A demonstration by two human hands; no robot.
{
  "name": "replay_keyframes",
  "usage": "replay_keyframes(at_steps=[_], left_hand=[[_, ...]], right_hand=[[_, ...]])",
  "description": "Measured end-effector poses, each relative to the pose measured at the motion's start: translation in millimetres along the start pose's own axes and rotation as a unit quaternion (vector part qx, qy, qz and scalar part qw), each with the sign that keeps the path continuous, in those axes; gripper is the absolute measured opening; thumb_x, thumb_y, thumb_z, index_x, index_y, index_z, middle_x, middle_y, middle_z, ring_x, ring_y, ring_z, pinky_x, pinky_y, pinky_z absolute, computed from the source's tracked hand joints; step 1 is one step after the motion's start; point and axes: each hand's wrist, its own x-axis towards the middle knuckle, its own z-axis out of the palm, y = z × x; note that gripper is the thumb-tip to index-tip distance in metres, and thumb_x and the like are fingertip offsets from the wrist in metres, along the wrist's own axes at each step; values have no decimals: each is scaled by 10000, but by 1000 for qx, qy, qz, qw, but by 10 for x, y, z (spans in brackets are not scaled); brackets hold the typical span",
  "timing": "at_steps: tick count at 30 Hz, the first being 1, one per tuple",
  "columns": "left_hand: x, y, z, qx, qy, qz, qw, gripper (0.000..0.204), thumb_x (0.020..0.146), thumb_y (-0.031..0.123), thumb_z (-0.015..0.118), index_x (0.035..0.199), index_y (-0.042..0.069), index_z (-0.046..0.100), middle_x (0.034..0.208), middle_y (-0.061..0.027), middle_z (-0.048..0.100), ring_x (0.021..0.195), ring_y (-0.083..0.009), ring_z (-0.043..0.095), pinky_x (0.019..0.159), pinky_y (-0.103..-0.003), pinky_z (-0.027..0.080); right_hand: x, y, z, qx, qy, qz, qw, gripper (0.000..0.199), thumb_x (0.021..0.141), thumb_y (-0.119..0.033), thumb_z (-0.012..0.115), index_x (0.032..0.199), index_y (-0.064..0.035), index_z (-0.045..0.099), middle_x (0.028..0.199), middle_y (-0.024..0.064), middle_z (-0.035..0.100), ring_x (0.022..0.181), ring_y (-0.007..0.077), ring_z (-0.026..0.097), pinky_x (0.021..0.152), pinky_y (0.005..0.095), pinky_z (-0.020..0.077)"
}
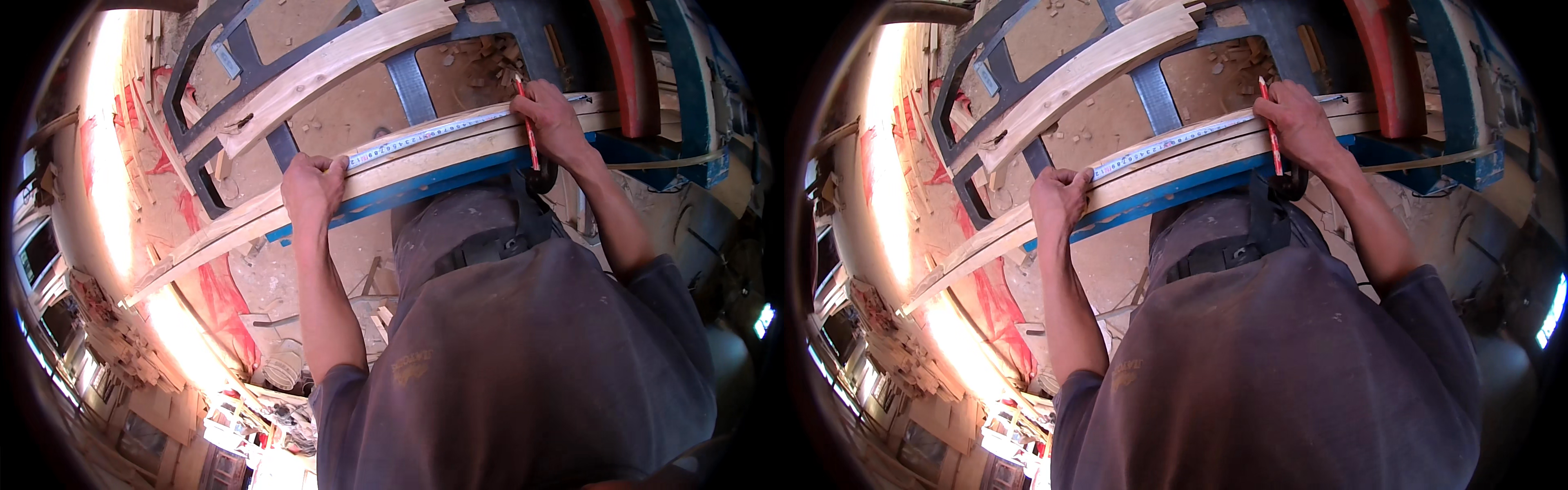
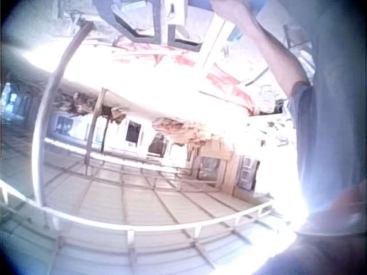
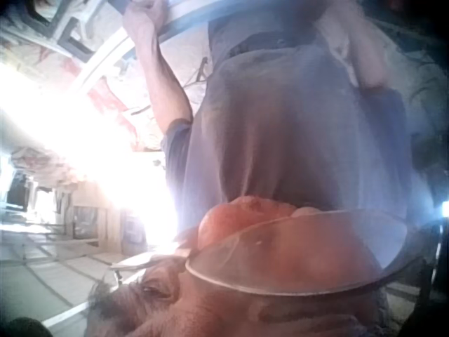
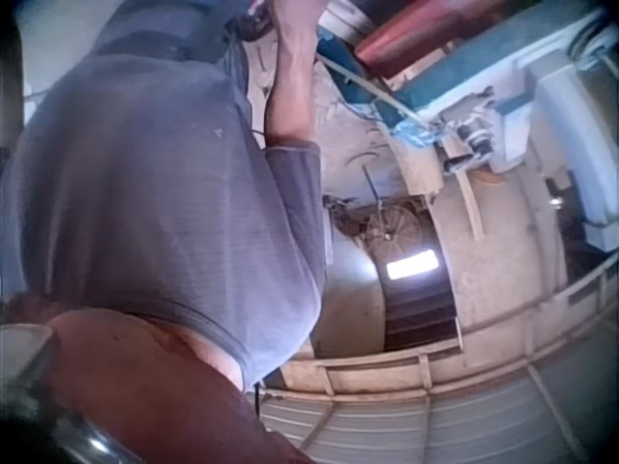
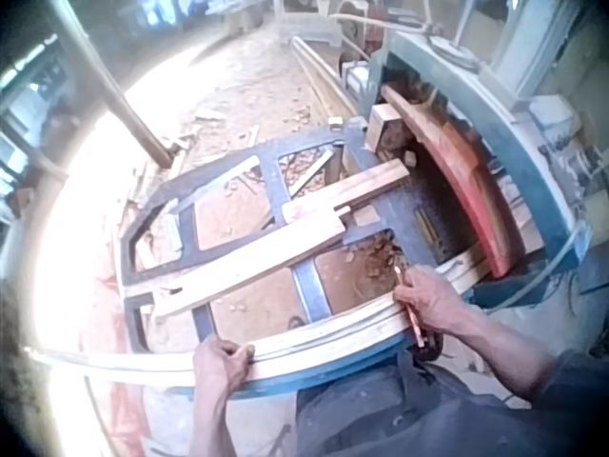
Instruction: The person uses a tape measure and a pencil to mark lengths on wooden planks, then uses a square tool to draw straight lines across the wood before operating a machinery control panel.
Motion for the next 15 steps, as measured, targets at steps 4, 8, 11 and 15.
replay_keyframes(at_steps=[4,8,11,15], left_hand=[[-3,15,14,8,13,9,1000,397,873,374,863,898,-14,785,922,-190,767,851,-317,746,824,-406,574],[4,28,0,5,-7,-8,1000,381,858,396,844,937,26,793,1016,-226,767,999,-404,739,923,-457,564],[-6,54,-7,8,-7,-16,1000,386,858,399,845,938,25,794,1022,-228,768,1003,-405,740,924,-457,564],[-1,54,-12,6,-13,-19,1000,387,860,400,844,944,25,797,1028,-230,769,1005,-405,741,928,-456,564]], right_hand=[[-101,135,-52,-17,-15,34,999,182,837,28,722,961,-78,644,951,141,578,960,347,600,823,459,491],[-136,185,-84,-22,-12,44,999,150,850,16,714,951,-77,653,942,144,581,957,348,605,820,460,495],[-134,181,-88,-28,-4,39,999,141,854,13,713,954,-72,660,941,147,584,955,348,609,818,458,499],[-125,160,-103,-27,-9,38,999,127,864,8,711,956,-64,661,938,151,584,953,347,612,821,454,503]])
